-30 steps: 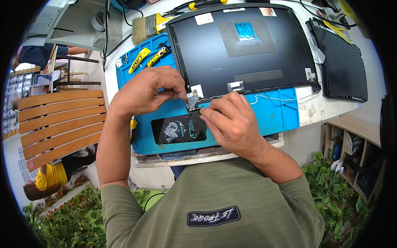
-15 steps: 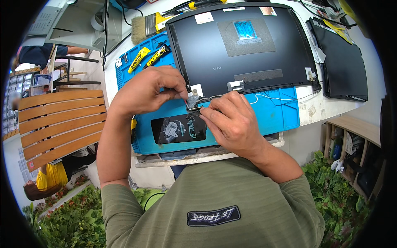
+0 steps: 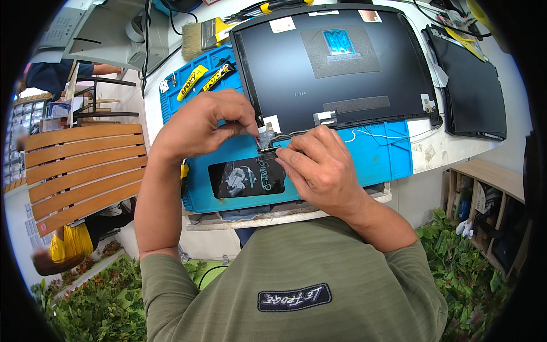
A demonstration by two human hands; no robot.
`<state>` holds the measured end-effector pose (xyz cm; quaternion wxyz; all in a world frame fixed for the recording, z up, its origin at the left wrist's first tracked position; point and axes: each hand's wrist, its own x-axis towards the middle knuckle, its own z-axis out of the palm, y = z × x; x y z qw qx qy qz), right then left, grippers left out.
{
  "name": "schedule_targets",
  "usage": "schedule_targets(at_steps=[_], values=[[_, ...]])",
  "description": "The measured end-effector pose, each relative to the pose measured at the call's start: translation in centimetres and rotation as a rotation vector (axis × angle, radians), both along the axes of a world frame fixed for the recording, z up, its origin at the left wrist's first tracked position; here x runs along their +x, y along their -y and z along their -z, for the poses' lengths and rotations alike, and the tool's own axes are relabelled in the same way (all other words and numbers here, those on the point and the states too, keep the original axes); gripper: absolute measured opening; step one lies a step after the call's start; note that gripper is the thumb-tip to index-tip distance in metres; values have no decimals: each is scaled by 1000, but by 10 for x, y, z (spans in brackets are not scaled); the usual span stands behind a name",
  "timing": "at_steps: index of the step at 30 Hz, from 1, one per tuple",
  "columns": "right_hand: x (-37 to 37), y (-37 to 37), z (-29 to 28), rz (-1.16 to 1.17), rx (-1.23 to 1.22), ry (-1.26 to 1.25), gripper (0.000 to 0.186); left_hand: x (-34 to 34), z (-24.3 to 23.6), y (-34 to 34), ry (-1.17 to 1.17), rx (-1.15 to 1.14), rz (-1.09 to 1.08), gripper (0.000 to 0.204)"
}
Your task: The person is working on the internal components of a laptop using a screwdriver. They handle various small parts, including cables and a connector, while the laptop screen is detached and laying on the workbench.
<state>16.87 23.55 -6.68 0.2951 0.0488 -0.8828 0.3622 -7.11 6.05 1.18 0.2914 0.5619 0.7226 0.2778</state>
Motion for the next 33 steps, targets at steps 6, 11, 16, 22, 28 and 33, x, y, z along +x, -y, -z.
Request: schedule_targets(at_steps=[6,11,16,22,28,33], values=[[0,0,1,1,0,-4,28,-1,1,-1,-32,5,0,28],[-1,0,1,-1,9,-4,18,-2,1,-1,-34,1,-5,26],[-1,0,1,-1,1,-6,29,-5,1,-1,-23,10,6,21],[0,0,0,0,3,-1,28,-7,-1,0,-42,13,4,22],[-1,0,0,-3,3,-3,17,-5,1,0,-36,21,2,23],[0,0,-1,3,2,7,28,-6,-2,2,-48,56,-16,23]])
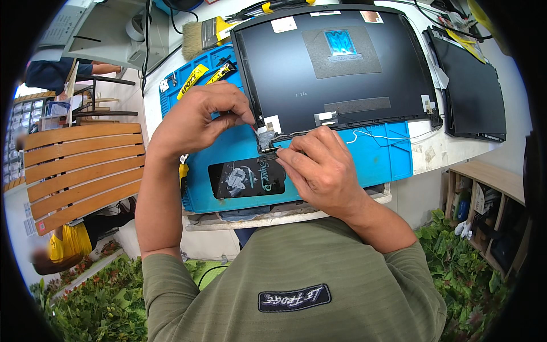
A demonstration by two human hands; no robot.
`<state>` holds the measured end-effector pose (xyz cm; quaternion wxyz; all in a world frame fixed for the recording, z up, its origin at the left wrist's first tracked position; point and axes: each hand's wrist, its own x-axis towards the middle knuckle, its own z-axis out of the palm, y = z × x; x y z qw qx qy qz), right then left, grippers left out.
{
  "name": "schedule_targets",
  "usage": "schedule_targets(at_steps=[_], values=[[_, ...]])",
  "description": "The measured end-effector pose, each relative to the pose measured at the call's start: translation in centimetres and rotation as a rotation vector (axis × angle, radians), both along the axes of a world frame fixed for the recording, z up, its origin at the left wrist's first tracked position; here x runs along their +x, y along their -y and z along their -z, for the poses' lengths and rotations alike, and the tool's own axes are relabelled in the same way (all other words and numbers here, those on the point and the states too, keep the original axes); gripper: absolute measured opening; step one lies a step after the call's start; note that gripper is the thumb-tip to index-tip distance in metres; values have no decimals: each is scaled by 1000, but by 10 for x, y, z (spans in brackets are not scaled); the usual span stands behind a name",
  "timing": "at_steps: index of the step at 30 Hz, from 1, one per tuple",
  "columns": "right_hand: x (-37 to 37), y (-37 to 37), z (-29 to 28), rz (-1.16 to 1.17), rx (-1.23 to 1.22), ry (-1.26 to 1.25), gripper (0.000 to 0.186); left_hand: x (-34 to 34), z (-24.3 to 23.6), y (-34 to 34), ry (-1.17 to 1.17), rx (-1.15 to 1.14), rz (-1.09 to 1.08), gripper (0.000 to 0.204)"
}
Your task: The person is working on the internal components of a laptop using a screwdriver. They handle various small parts, including cables and a connector, while the laptop screen is detached and laying on the workbench.
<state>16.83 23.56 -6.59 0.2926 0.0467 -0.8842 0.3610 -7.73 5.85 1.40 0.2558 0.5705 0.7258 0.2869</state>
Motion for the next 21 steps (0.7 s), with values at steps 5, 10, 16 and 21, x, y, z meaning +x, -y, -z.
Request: schedule_targets(at_steps=[5,10,16,21], values=[[0,0,0,-3,2,0,24,1,0,4,40,-2,-8,16],[0,0,0,-14,9,6,19,6,4,18,108,-26,-150,16],[0,-1,-2,-6,-4,15,27,29,15,32,157,64,-289,15],[1,-1,-2,-11,6,11,19,53,13,36,-7,145,-359,17]])
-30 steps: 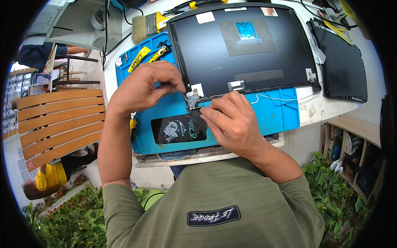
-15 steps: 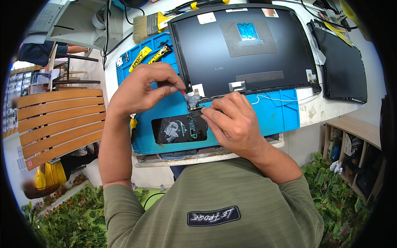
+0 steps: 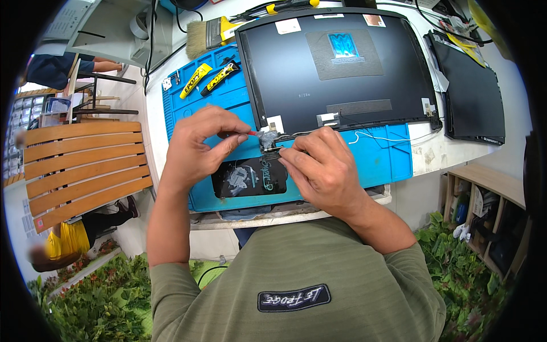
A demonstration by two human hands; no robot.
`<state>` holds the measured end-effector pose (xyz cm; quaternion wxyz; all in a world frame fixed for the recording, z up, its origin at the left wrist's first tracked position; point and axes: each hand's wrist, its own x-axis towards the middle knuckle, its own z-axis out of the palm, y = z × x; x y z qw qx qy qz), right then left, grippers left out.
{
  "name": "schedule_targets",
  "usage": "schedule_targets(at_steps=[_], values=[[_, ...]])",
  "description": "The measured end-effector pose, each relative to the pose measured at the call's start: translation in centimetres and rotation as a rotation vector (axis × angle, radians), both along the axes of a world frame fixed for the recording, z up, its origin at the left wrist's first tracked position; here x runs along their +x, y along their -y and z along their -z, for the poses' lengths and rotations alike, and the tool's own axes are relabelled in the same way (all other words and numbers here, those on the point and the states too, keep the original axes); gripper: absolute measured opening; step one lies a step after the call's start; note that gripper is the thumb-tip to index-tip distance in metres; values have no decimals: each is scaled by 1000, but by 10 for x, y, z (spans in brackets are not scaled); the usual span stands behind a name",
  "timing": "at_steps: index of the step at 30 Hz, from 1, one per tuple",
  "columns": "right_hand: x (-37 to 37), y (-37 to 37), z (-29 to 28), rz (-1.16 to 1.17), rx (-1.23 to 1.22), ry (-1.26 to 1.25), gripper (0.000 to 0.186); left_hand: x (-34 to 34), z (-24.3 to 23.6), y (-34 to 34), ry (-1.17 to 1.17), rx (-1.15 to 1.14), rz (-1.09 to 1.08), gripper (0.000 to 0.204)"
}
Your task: The person is working on the internal components of a laptop using a screwdriver. They handle various small parts, including cables and a connector, while the laptop screen is detached and laying on the workbench.
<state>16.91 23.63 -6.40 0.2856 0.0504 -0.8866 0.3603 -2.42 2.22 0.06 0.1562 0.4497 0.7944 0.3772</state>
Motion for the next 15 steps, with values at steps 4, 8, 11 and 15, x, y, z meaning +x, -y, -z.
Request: schedule_targets(at_steps=[4,8,11,15], values=[[0,0,0,-4,-10,-2,21,24,0,3,-260,50,-61,19],[0,0,1,-4,-7,4,21,45,3,3,-432,78,-94,19],[0,0,1,-6,-10,3,21,52,6,-2,-452,50,-86,20],[1,-1,2,-9,-11,-2,20,58,4,-6,-502,9,-111,21]])
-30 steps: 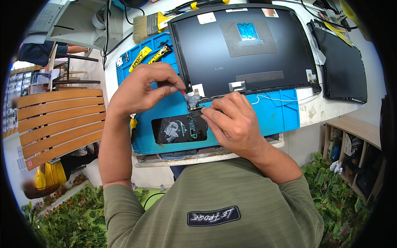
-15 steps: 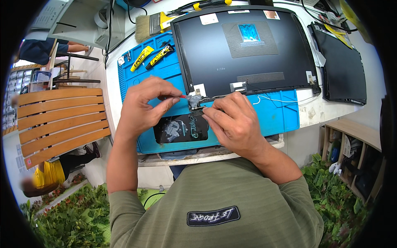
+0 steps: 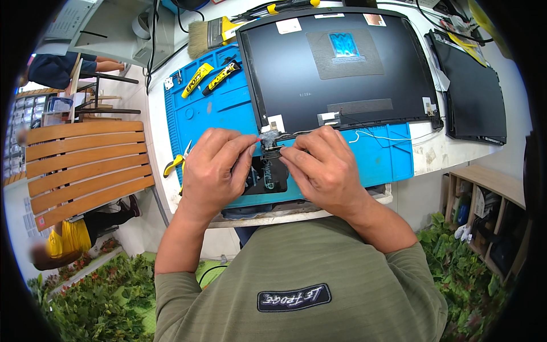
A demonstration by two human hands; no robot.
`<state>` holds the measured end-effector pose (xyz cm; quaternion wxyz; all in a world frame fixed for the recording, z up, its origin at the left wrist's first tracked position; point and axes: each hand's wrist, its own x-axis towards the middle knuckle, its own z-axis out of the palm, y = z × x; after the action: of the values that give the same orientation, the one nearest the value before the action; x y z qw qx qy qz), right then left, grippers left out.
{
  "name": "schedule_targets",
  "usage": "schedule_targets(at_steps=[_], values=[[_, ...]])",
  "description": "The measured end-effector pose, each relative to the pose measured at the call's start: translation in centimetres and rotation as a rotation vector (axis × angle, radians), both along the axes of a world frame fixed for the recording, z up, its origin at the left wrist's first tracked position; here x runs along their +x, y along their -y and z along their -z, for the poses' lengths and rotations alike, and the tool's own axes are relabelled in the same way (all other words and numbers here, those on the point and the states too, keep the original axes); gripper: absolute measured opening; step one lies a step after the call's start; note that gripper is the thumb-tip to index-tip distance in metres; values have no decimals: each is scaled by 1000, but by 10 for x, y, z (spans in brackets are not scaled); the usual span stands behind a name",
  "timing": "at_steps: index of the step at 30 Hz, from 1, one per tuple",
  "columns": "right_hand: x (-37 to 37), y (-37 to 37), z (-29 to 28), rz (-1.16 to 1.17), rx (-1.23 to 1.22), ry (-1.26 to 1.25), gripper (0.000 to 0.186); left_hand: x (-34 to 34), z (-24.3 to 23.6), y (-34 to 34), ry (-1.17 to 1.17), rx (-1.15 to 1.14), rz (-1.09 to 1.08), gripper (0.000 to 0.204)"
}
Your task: The person is working on the internal components of a laptop using a screwdriver. They handle various small parts, including cables and a connector, while the laptop screen is detached and laying on the workbench.
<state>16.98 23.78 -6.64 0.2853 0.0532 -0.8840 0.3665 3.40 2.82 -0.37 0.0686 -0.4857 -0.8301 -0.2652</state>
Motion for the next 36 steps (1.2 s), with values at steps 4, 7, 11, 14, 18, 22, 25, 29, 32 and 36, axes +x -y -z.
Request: schedule_targets(at_steps=[4,7,11,14,18,22,25,29,32,36], values=[[-1,2,1,5,-5,-1,20,5,-2,-1,-30,-24,-2,23],[-1,2,1,8,-8,-5,20,7,-1,-2,-53,-29,4,23],[-1,1,1,5,-3,-3,20,9,2,-3,-88,-30,1,23],[-1,2,1,6,-4,-2,20,9,2,-3,-98,-44,13,23],[-1,2,1,8,-3,-5,20,10,1,-2,-99,-70,36,24],[-1,2,1,10,2,-6,20,12,-1,-1,-75,-100,44,25],[-1,2,1,7,-7,-4,20,13,-4,-1,-49,-116,50,25],[-1,2,1,13,4,-4,18,14,-5,-1,-33,-101,53,24],[-1,2,1,15,1,-4,17,12,-5,-2,-37,-55,34,22],[-1,2,0,11,4,-2,15,12,-4,-3,-39,-60,29,21]])
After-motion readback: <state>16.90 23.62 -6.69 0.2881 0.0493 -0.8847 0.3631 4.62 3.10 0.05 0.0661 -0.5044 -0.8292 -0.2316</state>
